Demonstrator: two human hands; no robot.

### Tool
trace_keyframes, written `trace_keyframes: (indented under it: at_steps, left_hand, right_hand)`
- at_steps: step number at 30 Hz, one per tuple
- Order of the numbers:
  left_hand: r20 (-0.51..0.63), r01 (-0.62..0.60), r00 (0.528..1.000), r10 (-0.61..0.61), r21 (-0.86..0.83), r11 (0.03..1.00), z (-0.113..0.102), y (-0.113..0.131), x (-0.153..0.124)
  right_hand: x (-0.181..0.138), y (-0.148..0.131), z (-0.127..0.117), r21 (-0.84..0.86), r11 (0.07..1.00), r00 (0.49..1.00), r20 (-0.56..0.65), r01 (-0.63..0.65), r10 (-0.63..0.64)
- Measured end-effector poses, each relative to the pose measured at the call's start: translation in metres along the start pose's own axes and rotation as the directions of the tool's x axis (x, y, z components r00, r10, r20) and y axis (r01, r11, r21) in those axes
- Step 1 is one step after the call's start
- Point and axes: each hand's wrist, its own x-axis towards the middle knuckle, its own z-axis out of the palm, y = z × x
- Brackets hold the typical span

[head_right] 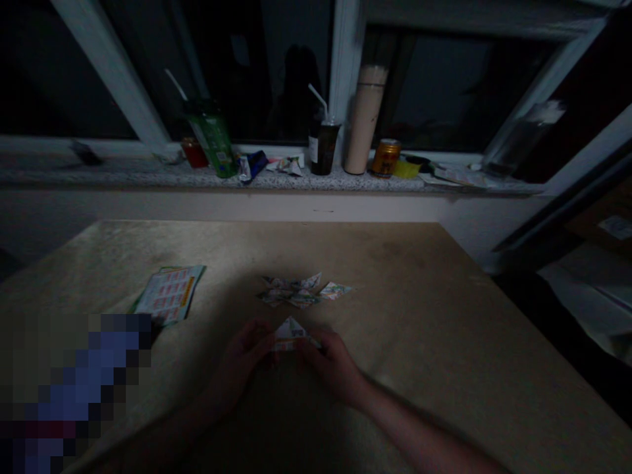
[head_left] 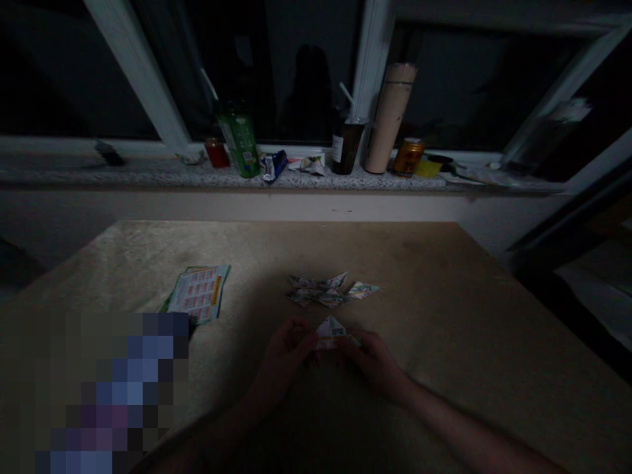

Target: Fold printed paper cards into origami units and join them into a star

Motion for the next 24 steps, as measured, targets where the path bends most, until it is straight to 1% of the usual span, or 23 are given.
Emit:
trace_keyframes:
  at_steps: [2, 4, 6, 8, 10, 12, 15, 18, 19, 20, 21, 22, 24]
  left_hand:
    - [0.002, 0.023, 1.0, -0.023, 0.012, 1.0, -0.001, -0.002, -0.001]
    - [0.034, 0.069, 0.997, -0.072, 0.079, 0.994, -0.001, -0.005, -0.003]
    - [0.074, 0.09, 0.992, -0.103, 0.159, 0.983, -0.001, -0.006, -0.005]
    - [0.117, 0.062, 0.989, -0.088, 0.21, 0.976, 0.0, -0.007, -0.006]
    - [0.135, 0.028, 0.989, -0.06, 0.226, 0.974, 0.0, -0.008, -0.006]
    - [0.111, 0.027, 0.992, -0.054, 0.227, 0.974, 0.0, -0.009, -0.005]
    - [0.084, 0.025, 0.995, -0.046, 0.24, 0.97, -0.002, -0.011, -0.004]
    - [0.035, 0.02, 0.999, -0.03, 0.258, 0.966, -0.003, -0.01, -0.004]
    - [0.027, 0.025, 0.999, -0.033, 0.258, 0.966, -0.003, -0.009, -0.005]
    - [0.025, 0.034, 0.999, -0.042, 0.256, 0.966, -0.003, -0.008, -0.005]
    - [0.026, 0.043, 0.998, -0.051, 0.247, 0.968, -0.003, -0.006, -0.005]
    - [0.024, 0.057, 0.998, -0.064, 0.238, 0.97, -0.003, -0.005, -0.006]
    - [-0.013, 0.101, 0.995, -0.101, 0.227, 0.969, -0.002, -0.004, -0.007]
  right_hand:
    - [0.0, 0.001, 0.0, -0.003, 1.0, 1.0, -0.016, -0.001, 0.0]
    - [-0.001, 0.001, 0.0, 0.001, 1.0, 1.0, -0.008, 0.013, -0.013]
    - [-0.001, 0.0, 0.001, -0.002, 0.999, 0.999, 0.007, 0.035, -0.035]
    - [-0.001, -0.002, 0.002, -0.013, 0.998, 0.998, 0.034, 0.058, -0.058]
    - [-0.002, -0.004, 0.003, -0.016, 0.998, 0.996, 0.069, 0.056, -0.055]
    - [-0.002, -0.006, 0.003, 0.005, 0.999, 0.994, 0.102, 0.037, -0.037]
    - [-0.001, -0.004, 0.003, 0.078, 0.997, 0.993, 0.115, 0.009, -0.018]
    - [0.002, 0.001, 0.002, 0.247, 0.969, 0.997, 0.077, -0.023, 0.004]
    - [0.002, 0.003, 0.002, 0.336, 0.941, 0.998, 0.06, -0.049, 0.03]
    - [0.003, 0.004, 0.002, 0.425, 0.9, 0.994, 0.083, -0.094, 0.065]
    - [0.003, 0.005, 0.001, 0.525, 0.832, 0.983, 0.118, -0.181, 0.139]
    - [0.003, 0.005, 0.001, 0.596, 0.75, 0.958, 0.195, -0.285, 0.209]
    - [0.002, 0.005, 0.001, 0.656, 0.579, 0.875, 0.38, -0.484, 0.301]
